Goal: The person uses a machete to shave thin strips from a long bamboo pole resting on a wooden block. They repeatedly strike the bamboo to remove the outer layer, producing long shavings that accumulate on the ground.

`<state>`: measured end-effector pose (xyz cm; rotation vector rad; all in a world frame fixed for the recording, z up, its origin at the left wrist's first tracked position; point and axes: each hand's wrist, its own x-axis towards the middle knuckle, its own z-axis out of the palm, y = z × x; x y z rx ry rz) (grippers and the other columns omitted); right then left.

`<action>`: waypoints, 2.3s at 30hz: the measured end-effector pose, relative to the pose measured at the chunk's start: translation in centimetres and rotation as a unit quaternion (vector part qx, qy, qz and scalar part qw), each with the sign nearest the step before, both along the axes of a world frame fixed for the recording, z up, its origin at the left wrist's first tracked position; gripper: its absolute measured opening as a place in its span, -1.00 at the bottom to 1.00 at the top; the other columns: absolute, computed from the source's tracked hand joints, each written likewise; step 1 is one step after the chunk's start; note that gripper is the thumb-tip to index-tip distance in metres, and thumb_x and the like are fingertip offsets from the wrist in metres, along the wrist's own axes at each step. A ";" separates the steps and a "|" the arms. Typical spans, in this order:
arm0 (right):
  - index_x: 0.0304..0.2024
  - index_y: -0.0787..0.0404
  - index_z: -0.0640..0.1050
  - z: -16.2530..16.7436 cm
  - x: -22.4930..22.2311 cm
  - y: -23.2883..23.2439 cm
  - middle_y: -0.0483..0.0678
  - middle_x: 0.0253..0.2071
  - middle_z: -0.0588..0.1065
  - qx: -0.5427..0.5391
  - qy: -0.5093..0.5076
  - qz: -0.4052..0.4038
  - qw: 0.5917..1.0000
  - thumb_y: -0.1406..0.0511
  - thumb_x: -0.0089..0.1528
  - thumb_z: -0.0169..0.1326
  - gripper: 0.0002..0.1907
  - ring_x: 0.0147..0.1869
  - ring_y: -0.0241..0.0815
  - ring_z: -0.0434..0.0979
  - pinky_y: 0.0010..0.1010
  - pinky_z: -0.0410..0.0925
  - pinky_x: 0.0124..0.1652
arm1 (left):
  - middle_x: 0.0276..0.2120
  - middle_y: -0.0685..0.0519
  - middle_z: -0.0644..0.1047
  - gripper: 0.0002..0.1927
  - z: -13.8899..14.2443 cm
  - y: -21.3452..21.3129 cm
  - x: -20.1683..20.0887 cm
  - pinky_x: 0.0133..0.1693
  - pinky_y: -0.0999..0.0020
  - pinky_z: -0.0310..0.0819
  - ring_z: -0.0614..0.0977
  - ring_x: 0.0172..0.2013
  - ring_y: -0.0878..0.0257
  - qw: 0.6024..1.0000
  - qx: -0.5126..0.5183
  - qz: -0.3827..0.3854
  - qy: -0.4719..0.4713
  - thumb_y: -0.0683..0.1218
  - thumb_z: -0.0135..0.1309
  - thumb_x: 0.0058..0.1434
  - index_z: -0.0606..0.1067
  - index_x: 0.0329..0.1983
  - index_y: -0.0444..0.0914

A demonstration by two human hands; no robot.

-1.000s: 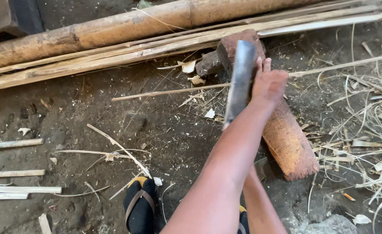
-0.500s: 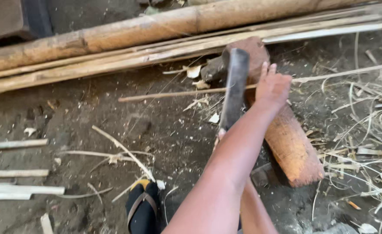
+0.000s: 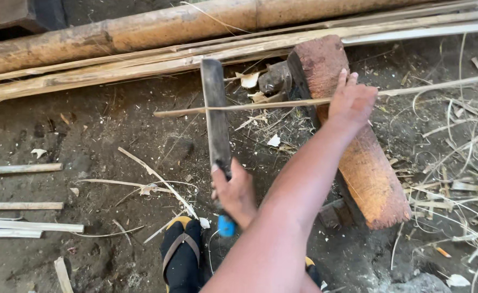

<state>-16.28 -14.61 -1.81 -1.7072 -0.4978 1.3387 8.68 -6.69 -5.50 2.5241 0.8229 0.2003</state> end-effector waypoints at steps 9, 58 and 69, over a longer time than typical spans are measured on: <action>-0.27 0.20 0.49 0.1 -4.4 2.1 0.08 -0.50 0.55 0.101 -0.195 0.130 0.967 0.15 0.32 0.10 -0.74 -0.51 -0.15 0.54 -0.18 0.36 -0.50 | -0.04 -0.04 0.63 -0.70 0.8 -0.3 0.1 0.49 -0.07 -0.25 0.34 0.38 -0.04 0.999 -0.004 -0.011 0.031 -0.16 -0.19 0.32 0.58 -0.37 -0.08; -0.10 0.18 0.52 -3.2 -1.2 -0.4 -0.06 -0.53 0.49 -0.001 0.000 -0.034 0.999 0.26 0.28 0.10 -0.82 -0.58 -0.29 0.47 -0.37 0.35 -0.60 | 0.01 0.03 0.58 -0.70 -1.3 2.4 1.2 0.43 -0.09 -0.03 0.57 0.12 0.15 0.993 0.028 -0.112 -0.034 -0.07 -0.26 0.35 0.51 -0.06 -0.17; -0.25 0.29 0.47 -2.1 -1.5 1.2 0.08 -0.49 0.57 -0.009 -0.029 0.052 0.998 0.14 0.27 0.08 -0.68 -0.52 -0.06 0.60 -0.17 0.43 -0.51 | -0.26 0.04 0.64 -0.72 -1.6 3.0 1.6 0.50 0.05 -0.01 0.69 -0.11 0.22 0.994 -0.027 -0.104 0.000 -0.20 -0.23 0.33 0.54 -0.26 -0.14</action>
